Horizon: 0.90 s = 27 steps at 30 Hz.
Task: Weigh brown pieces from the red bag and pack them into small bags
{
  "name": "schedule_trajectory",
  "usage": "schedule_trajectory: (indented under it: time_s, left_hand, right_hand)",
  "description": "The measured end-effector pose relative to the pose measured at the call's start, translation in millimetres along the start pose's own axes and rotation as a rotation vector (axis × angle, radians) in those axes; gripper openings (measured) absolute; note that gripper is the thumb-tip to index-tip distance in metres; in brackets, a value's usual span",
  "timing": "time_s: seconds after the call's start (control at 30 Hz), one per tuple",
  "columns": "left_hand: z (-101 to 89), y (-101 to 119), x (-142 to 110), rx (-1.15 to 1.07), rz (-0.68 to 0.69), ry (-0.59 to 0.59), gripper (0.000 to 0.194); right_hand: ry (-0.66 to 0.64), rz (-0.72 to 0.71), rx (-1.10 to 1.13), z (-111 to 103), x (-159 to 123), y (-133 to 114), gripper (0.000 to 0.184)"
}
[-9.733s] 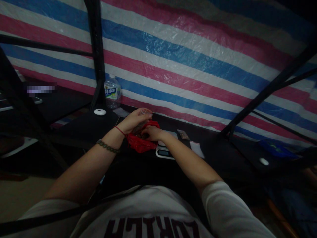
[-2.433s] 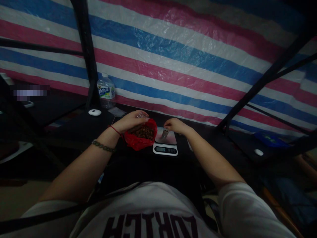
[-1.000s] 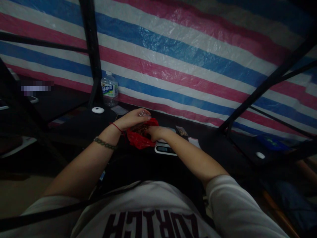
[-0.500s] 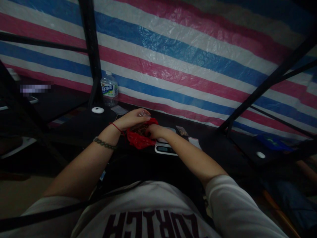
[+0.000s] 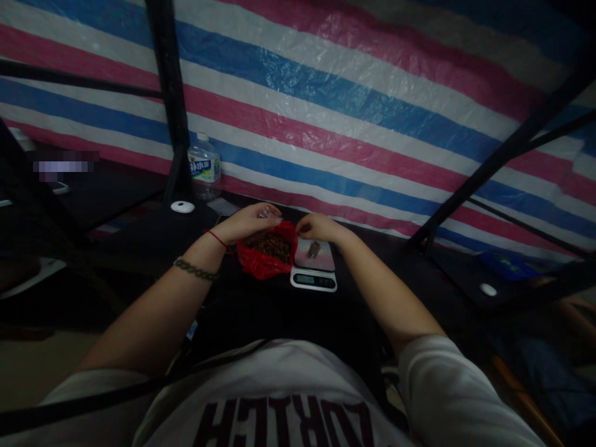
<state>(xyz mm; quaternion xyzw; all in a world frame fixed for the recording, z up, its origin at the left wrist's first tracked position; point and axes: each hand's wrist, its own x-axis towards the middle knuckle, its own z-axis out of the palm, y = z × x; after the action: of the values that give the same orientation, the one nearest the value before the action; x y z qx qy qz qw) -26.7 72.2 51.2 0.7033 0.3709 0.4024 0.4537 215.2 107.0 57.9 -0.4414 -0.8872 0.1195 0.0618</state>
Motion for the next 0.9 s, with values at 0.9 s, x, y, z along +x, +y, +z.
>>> schedule_trajectory:
  time_s: [0.9]
  left_hand:
    - [2.8, -4.0, 0.4, -0.003, -0.016, -0.022, 0.049]
  right_hand:
    - [-0.021, 0.133, -0.125, 1.4, -22.9, 37.0, 0.031]
